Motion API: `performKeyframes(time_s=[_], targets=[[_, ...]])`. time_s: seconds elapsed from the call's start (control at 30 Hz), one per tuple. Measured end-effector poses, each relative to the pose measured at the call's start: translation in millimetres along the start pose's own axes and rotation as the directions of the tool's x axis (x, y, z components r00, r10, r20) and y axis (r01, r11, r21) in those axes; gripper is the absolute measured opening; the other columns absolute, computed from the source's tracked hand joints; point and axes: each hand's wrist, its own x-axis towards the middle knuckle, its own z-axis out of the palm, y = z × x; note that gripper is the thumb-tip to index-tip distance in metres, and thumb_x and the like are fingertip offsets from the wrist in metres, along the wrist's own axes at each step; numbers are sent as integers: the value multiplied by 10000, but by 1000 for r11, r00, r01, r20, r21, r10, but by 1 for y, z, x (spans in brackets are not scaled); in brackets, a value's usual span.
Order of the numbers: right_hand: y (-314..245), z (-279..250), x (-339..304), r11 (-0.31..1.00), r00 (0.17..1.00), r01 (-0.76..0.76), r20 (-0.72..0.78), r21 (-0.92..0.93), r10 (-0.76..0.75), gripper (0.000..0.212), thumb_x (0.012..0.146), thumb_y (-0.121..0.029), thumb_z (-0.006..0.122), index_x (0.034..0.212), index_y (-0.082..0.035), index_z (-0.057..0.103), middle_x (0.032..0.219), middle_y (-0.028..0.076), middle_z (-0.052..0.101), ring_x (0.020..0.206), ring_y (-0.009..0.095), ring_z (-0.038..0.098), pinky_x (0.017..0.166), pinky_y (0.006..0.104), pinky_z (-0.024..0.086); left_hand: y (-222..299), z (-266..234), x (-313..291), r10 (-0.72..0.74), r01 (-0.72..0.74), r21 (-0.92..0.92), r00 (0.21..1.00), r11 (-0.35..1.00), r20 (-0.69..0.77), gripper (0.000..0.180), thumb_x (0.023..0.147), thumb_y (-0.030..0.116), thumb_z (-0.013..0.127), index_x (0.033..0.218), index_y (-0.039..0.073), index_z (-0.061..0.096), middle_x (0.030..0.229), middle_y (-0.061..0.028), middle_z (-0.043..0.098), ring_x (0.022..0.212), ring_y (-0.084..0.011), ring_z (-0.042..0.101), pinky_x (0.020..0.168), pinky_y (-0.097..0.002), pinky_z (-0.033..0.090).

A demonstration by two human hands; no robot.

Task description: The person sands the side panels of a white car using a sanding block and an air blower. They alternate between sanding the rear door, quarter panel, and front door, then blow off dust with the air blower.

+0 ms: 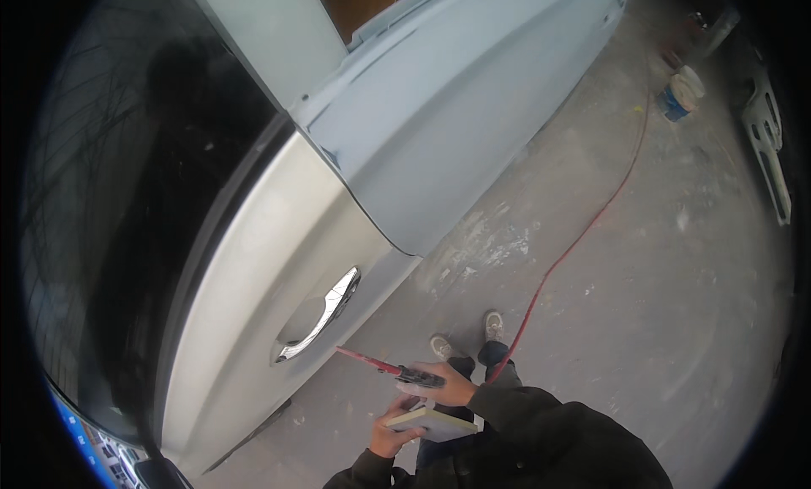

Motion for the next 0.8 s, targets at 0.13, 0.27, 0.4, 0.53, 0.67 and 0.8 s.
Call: performKeyframes(time_s=[0.13, 0.27, 0.4, 0.53, 0.67, 0.8], targets=[[47, -30, 3, 994, 997, 73, 16, -82, -72, 309, 909, -302, 707, 1042, -31, 641, 756, 87, 600, 670, 142, 563, 644, 311, 463, -4, 22, 7, -27, 29, -105, 999, 994, 26, 281, 805, 32, 796, 1033, -77, 671, 1481, -212, 434, 1330, -400, 489, 1077, -479, 419], [71, -58, -1, 998, 998, -58, 37, -18, 59, 256, 915, -259, 711, 1022, -35, 649, 732, 47, 585, 619, 95, 538, 595, 283, 444, -38, 34, 2, -84, 85, -99, 996, 991, 16, 255, 819, 20, 779, 1031, -52, 657, 1492, -229, 419, 1353, -370, 468, 1078, -461, 415], [88, -54, -3, 952, 990, -124, 107, 279, 97, 199, 934, -211, 698, 1030, -44, 648, 728, -14, 574, 641, 50, 547, 584, 243, 436, -69, 39, 17, -118, 124, -84, 991, 989, 69, 314, 809, 33, 793, 1084, -54, 668, 1457, -199, 462, 1367, -313, 443, 1096, -447, 384], [97, -53, -10, 929, 977, -179, 174, 323, 127, 168, 963, -180, 659, 1031, -32, 618, 705, -31, 550, 635, 50, 524, 592, 229, 406, -94, 43, 27, -167, 166, 8, 985, 986, 40, 370, 795, 55, 800, 1122, -39, 653, 1309, -155, 575, 1198, -251, 561, 1014, -403, 459], [84, -72, -22, 875, 957, -275, 201, 399, 209, 139, 985, -171, 624, 1011, -38, 595, 697, -27, 541, 634, 53, 506, 593, 228, 384, -87, 64, 33, -181, 191, -210, 981, 959, 67, 542, 787, 130, 819, 1263, -22, 607, 1288, -113, 614, 1105, -253, 618, 947, -406, 515], [61, -75, -29, 835, 951, -299, 213, 461, 223, 148, 987, -175, 625, 1018, -34, 590, 707, -24, 552, 644, 58, 521, 605, 232, 404, -134, 64, 39, -44, 45, 3, 958, 999, 283, 504, 769, 123, 836, 1218, -4, 644, 1256, -122, 624, 1083, -246, 623, 939, -387, 511]])
